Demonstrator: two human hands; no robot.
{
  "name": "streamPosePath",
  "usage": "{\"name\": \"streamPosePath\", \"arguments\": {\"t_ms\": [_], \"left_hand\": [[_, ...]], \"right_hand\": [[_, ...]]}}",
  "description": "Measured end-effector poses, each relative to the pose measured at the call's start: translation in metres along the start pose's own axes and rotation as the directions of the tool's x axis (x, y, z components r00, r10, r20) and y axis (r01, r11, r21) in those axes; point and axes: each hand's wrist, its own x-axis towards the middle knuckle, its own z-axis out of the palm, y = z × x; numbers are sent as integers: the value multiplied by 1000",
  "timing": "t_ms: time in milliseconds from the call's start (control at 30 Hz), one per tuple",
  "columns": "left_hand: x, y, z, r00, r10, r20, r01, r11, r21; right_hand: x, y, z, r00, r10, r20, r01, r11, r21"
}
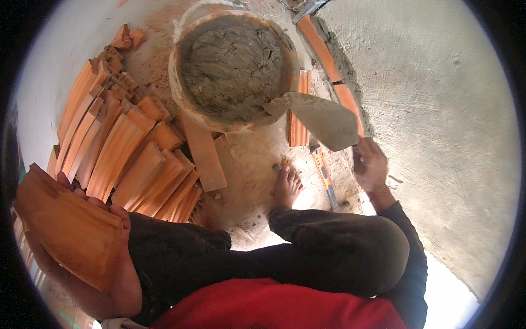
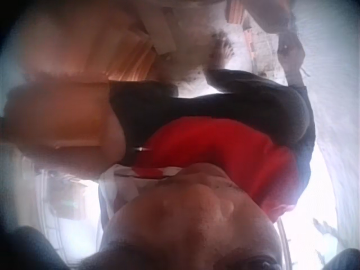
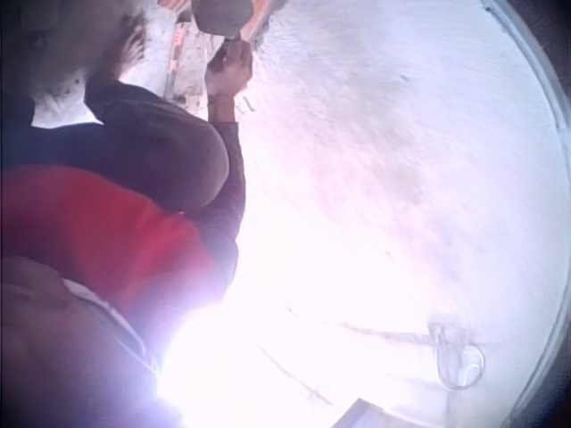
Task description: The person uses a grinder to cut tiles, applies mortar to the tiles with a trowel, and presses the tiles onto a wall.
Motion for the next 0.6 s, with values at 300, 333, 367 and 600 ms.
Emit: {"name": "streamPosePath", "arguments": {"t_ms": [300,333,367,600], "left_hand": [[-6,14,-22,987,67,145,-55,995,-84],[-2,14,-36,971,47,235,-32,997,-67],[0,15,-40,976,41,214,-28,998,-61],[-4,12,-26,997,65,45,-62,996,-58]], "right_hand": [[67,-1,-92,925,132,356,-180,978,106],[50,16,-70,913,223,340,-309,925,222],[36,30,-44,878,333,343,-421,879,223],[19,25,97,868,419,266,-480,844,239]]}}
